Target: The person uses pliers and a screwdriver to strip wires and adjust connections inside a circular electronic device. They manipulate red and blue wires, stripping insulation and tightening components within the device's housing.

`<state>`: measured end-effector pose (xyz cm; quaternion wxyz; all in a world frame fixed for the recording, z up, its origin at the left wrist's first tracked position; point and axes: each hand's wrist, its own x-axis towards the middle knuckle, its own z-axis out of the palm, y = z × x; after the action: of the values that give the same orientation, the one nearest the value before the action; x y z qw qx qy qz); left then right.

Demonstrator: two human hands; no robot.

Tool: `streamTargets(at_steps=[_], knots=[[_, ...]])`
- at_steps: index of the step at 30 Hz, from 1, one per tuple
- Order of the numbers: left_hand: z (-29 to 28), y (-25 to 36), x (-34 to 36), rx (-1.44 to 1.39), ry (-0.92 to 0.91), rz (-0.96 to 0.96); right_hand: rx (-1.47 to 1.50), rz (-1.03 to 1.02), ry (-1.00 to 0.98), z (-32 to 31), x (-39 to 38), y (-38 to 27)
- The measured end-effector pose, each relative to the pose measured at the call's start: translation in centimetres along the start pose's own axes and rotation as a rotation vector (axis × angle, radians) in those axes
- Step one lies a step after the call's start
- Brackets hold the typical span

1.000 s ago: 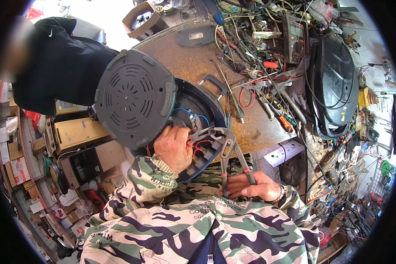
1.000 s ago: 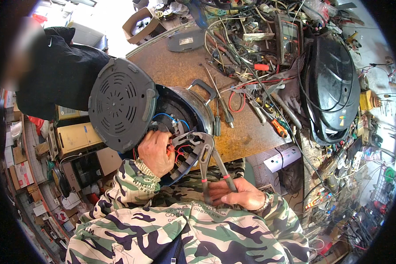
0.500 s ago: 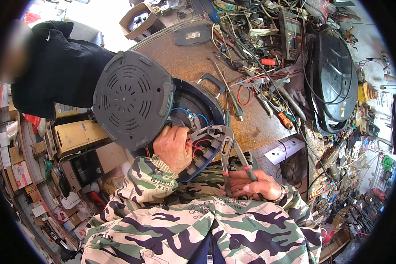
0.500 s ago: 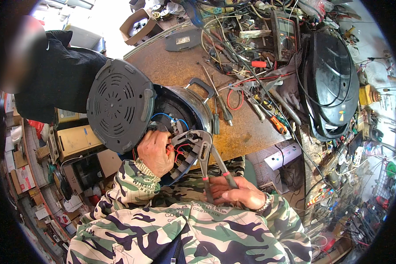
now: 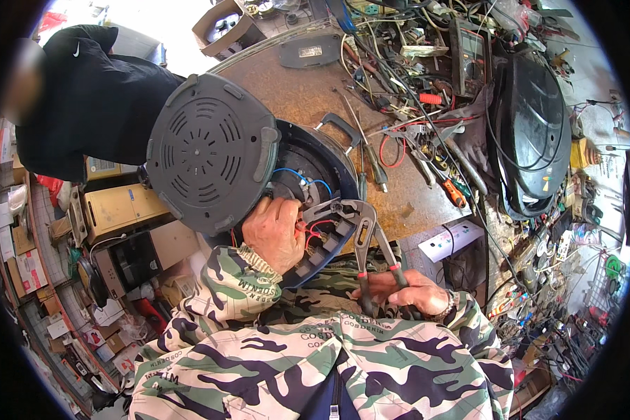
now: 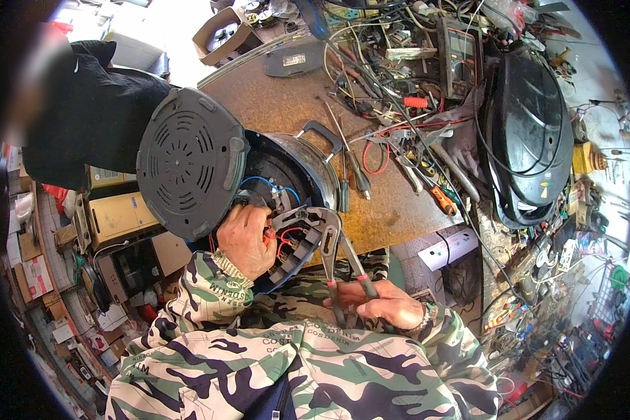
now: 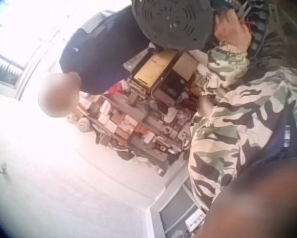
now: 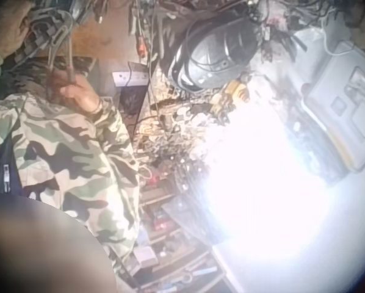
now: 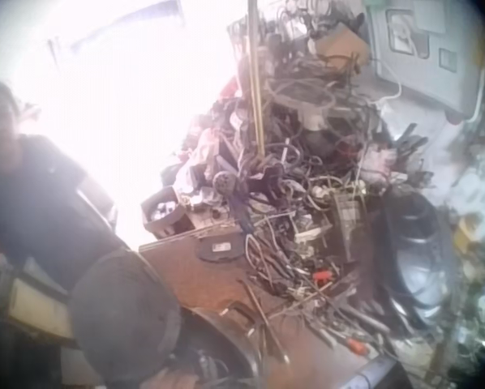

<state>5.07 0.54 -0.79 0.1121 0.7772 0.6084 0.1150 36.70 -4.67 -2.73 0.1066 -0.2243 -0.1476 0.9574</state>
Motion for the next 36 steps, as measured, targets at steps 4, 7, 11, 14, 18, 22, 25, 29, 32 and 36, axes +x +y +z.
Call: streamTargets(at_steps=[4, 7, 11, 14, 18, 22, 25, 29, 32, 36], knots=[[-0.1, 0.1, 0.1, 0.003, 0.011, 0.001, -0.065, 0.010, -0.068, -1.1, -0.2, -0.6], [0.0, -0.1, 0.0, 0.001, 0.005, 0.000, -0.013, -0.007, -0.122, -1.4, 0.2, -0.4], [0.1, -0.1, 0.0, 0.001, 0.008, 0.000, 0.038, 0.011, -0.113, -0.9, 0.3, -1.0], [0.0, -0.2, 0.0, 0.003, 0.003, -0.005, 0.046, 0.039, -0.108, -1.6, 0.5, -0.7], [-0.2, 0.0, 0.1, 0.007, -0.004, -0.012, 0.042, 0.061, -0.071, -1.0, 0.2, -1.1], [-0.1, -0.1, 0.1, -0.006, 0.007, -0.014, 0.002, 0.076, -0.044, 0.0, 0.1, -2.0], [-0.1, -0.2, 0.0, -0.021, 0.001, -0.016, -0.001, 0.092, -0.042, 0.1, 0.1, -2.1], [-0.4, -0.1, 0.1, -0.032, -0.016, -0.011, 0.059, 0.104, -0.040, -0.3, 0.1, -1.3], [-0.2, -0.2, 0.1, -0.010, -0.002, -0.003, 0.118, 0.115, -0.004, 0.0, 0.0, -0.6], [0.0, -0.2, 0.1, -0.015, 0.025, 0.003, 0.134, 0.151, -0.037, 0.1, 0.8, -0.4]])
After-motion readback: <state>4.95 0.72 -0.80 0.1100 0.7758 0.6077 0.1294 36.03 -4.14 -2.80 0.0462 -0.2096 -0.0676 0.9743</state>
